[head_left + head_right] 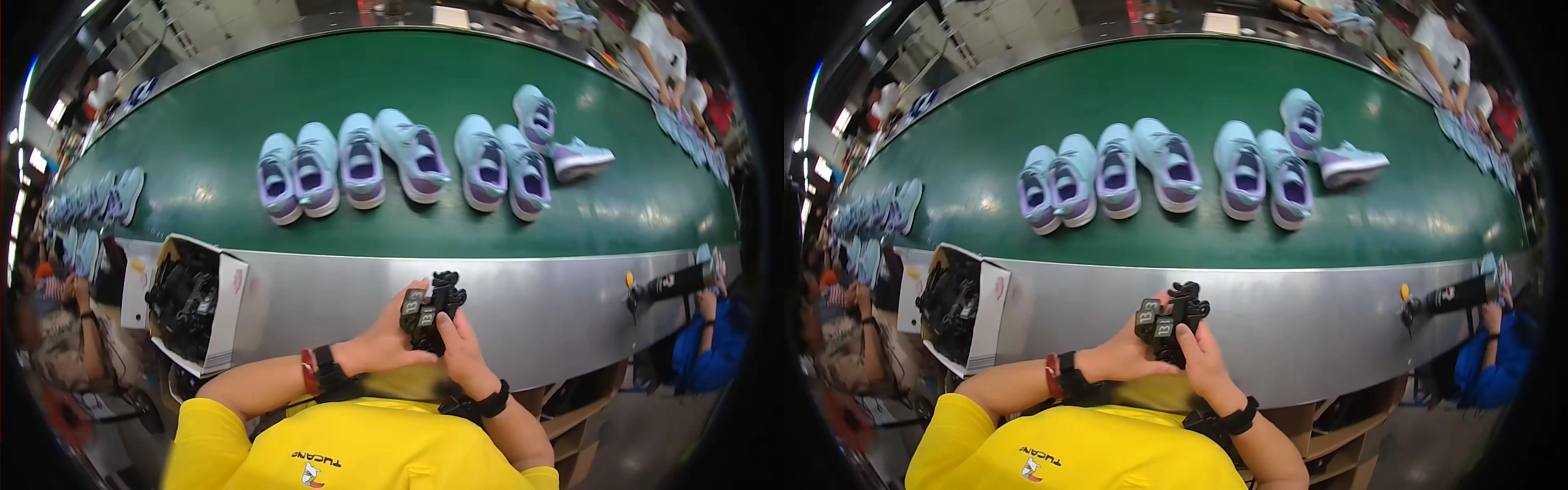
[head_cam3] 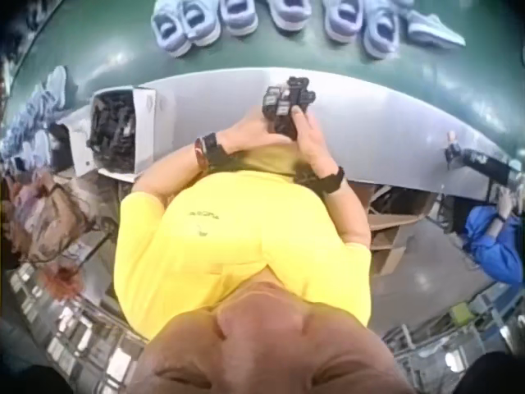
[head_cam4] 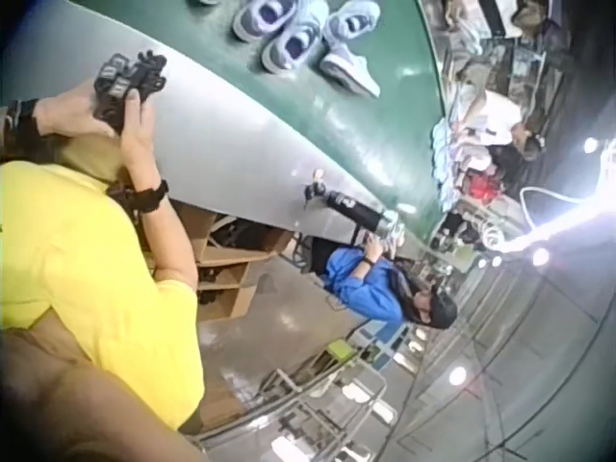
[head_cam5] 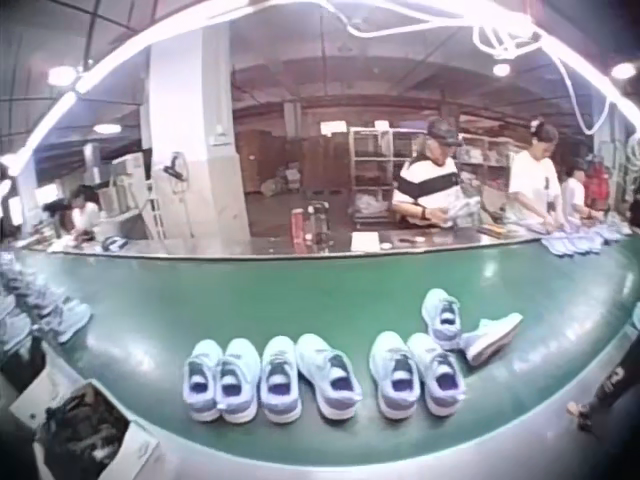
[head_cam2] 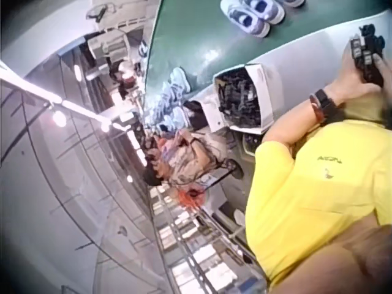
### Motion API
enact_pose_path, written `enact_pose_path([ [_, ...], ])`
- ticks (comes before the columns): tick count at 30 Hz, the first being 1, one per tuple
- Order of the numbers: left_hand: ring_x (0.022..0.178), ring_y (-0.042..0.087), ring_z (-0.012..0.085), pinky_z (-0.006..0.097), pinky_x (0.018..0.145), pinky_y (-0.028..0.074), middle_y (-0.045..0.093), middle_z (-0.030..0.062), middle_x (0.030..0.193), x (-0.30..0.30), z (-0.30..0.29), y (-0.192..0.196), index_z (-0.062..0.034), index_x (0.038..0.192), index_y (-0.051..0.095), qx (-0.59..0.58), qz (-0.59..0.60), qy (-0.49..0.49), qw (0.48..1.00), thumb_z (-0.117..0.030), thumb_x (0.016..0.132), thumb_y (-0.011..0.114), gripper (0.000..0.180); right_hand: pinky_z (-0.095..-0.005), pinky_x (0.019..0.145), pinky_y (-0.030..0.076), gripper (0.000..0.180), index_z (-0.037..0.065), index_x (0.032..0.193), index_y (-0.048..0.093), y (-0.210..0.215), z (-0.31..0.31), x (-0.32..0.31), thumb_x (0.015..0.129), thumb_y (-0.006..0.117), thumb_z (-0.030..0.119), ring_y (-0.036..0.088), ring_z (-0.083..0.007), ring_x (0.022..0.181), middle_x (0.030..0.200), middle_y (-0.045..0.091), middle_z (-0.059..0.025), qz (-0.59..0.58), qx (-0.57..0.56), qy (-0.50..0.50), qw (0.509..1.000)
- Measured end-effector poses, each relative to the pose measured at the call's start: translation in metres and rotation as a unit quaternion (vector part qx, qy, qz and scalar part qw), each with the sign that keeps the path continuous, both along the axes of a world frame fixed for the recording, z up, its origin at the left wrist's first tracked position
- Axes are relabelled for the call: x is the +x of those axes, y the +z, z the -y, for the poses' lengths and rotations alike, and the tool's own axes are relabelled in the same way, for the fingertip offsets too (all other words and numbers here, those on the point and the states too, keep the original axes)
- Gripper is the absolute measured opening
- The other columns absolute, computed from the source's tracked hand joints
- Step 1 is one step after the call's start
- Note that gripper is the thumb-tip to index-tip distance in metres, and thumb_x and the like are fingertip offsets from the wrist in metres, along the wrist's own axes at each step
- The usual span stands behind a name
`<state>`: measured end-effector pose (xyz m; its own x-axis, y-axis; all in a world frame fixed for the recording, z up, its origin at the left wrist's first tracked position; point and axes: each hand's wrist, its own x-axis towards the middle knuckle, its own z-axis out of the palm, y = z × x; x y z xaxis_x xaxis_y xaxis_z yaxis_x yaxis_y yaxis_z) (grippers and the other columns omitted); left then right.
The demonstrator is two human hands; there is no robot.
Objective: The person attaches black plastic security tags to a row of light blue and purple sneakers on a green conveyor belt. They use a handheld tool to secure the tags to the shoe tongues and then place the tagged shoes into a cardboard box.
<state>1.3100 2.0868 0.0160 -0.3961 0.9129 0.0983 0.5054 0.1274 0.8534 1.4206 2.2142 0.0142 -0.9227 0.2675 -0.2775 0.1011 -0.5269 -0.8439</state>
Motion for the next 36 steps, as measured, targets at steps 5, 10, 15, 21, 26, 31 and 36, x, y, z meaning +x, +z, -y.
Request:
enact_pose_path([
  [5,0.102,0.058,0.0326,0.038,0.089,0.046,0.06,0.0185,0.109,-0.066,0.104,0.046,-0.0018,0.12,0.054,-0.149,-0.012,0.026,0.988,-0.021,0.078,0.07,0.049,-0.0335,0.083,0.045,0.032,0.003,0.114,0.057,0.039,0.004,-0.06,0.091,0.058,0.024,0.057,-0.0217,0.097,0.096,0.063,-0.0132,0.085,0.383,0.24,0.888],
  [10,0.075,0.064,0.0245,0.036,0.068,0.051,0.067,0.011,0.087,-0.162,0.147,0.108,-0.0039,0.102,0.065,-0.169,-0.118,0.162,0.965,-0.01,0.079,0.067,0.024,-0.0403,0.077,0.045,0.024,0.003,0.099,0.063,0.022,0.034,-0.093,0.082,0.067,0.02,0.053,-0.0324,0.084,0.086,0.058,-0.0128,-0.075,0.614,0.25,0.745],
  [15,0.081,0.063,0.031,0.039,0.075,0.05,0.066,0.012,0.096,-0.251,0.144,0.107,-0.0048,0.103,0.064,-0.255,-0.253,0.15,0.921,-0.009,0.076,0.068,0.028,-0.034,0.074,0.045,0.017,0.003,0.087,0.065,0.01,0.031,-0.108,0.079,0.071,0.017,0.053,-0.0279,0.083,0.084,0.057,-0.0099,-0.124,0.607,0.208,0.757],
  [21,0.091,0.061,0.0375,0.043,0.08,0.048,0.065,0.0159,0.097,-0.272,0.108,0.056,-0.0046,0.11,0.06,-0.291,-0.24,0.048,0.925,-0.007,0.074,0.07,0.037,-0.0268,0.066,0.047,0.022,0.0,0.085,0.062,0.063,0.015,-0.154,0.091,0.059,0.021,0.059,-0.0134,0.068,0.079,0.06,-0.006,0.138,0.359,0.299,0.873],
  [26,0.082,0.06,0.0393,0.045,0.071,0.047,0.063,0.02,0.082,-0.279,0.104,0.048,-0.003,0.091,0.062,-0.311,-0.205,0.039,0.927,-0.007,0.07,0.071,0.023,-0.0256,0.059,0.049,0.024,-0.002,0.109,0.05,0.05,0.036,-0.209,0.099,0.041,0.018,0.063,-0.0143,0.064,0.086,0.062,-0.0099,0.13,0.202,0.335,0.911],
  [31,0.068,0.059,0.0386,0.045,0.061,0.046,0.06,0.0175,0.068,-0.271,0.101,0.057,-0.0025,0.074,0.061,-0.256,-0.215,-0.008,0.942,-0.009,0.067,0.071,0.015,-0.0289,0.059,0.051,0.025,-0.002,0.114,0.045,0.031,0.059,-0.233,0.099,0.038,0.017,0.065,-0.0189,0.066,0.086,0.063,-0.0124,0.146,0.053,0.305,0.94],
  [36,0.067,0.061,0.0372,0.045,0.06,0.048,0.06,0.0177,0.066,-0.267,0.101,0.055,-0.0032,0.071,0.062,-0.275,-0.262,-0.039,0.924,-0.009,0.067,0.07,0.011,-0.0289,0.058,0.052,0.024,-0.002,0.112,0.045,0.019,0.072,-0.236,0.099,0.038,0.016,0.066,-0.0194,0.066,0.086,0.063,-0.0129,0.119,0.001,0.298,0.947],
])
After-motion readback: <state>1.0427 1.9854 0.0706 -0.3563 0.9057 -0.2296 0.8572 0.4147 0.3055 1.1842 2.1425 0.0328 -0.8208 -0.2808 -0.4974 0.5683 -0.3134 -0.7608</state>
